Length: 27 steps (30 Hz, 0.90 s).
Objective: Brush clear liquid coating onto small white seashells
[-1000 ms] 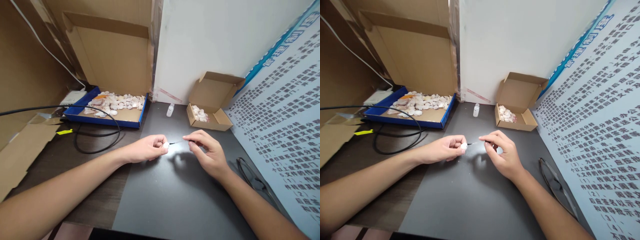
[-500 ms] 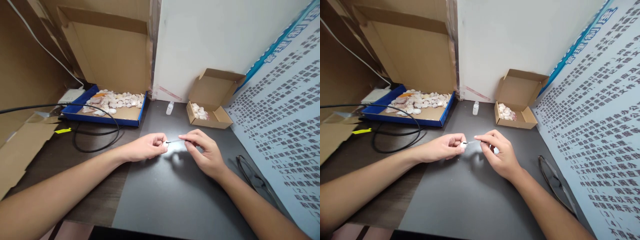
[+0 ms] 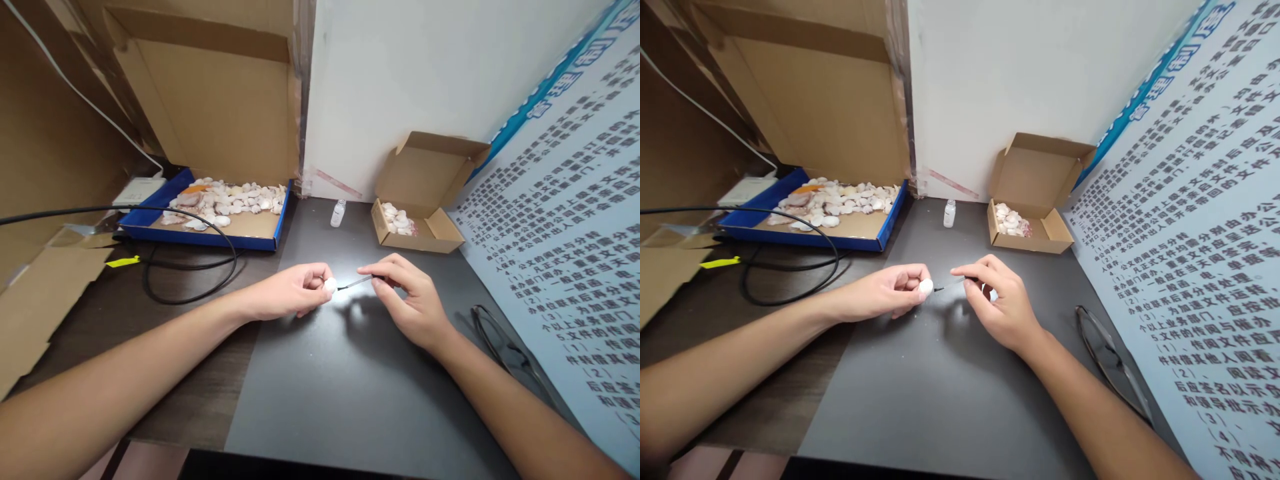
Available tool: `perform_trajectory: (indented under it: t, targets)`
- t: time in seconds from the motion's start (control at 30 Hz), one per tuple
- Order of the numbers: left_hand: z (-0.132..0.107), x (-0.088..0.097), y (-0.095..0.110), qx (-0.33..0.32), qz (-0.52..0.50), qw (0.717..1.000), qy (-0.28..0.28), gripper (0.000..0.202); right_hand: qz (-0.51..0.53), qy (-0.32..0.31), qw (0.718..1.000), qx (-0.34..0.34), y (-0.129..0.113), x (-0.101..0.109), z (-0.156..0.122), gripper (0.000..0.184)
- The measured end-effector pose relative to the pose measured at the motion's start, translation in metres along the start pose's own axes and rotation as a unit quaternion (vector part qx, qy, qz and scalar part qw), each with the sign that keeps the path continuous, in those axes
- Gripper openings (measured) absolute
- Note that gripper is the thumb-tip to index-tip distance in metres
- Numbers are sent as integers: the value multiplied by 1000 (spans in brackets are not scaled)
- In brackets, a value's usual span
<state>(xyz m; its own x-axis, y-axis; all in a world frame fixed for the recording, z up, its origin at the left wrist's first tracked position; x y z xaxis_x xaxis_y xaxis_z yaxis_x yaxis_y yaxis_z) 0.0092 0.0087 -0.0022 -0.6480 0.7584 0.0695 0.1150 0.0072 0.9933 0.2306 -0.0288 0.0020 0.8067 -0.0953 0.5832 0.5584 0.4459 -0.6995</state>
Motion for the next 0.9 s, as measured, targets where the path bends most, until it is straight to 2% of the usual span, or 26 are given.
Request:
perform_trajectory:
  t: [0.1, 0.27, 0.43, 0.63, 0.9]
  targets:
    - [0, 0, 1, -1, 3, 1000, 0, 23, 12, 10, 1000, 4, 0, 1, 0, 26]
    - [0, 0, 1, 3, 0, 1000, -3, 25, 11, -21, 1000, 0, 1, -2, 0, 27]
    - [1, -1, 1, 9, -10, 1000, 2, 25, 26, -12, 1000, -10, 2, 1, -2, 26]
    - [0, -2, 4, 18, -15, 1000, 21, 25, 91, -7, 994, -57, 1, -5, -6, 14]
    - [0, -2, 3, 8, -23, 1000, 14, 27, 62, 6, 996, -69, 0, -4, -3, 10]
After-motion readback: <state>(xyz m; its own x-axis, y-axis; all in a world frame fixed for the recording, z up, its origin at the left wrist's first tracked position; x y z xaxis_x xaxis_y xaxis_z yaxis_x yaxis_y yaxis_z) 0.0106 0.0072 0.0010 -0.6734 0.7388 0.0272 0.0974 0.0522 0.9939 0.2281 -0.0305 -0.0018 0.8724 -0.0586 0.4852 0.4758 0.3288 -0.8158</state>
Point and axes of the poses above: each hand's wrist, its own z-axis towards the middle knuckle, its own x-axis out of the back of the hand, y = z × x, the point moved 1 cm from there along z, towards the middle knuckle, and after that the axes turned 8 degrees about -x, right-handed, at the moved point
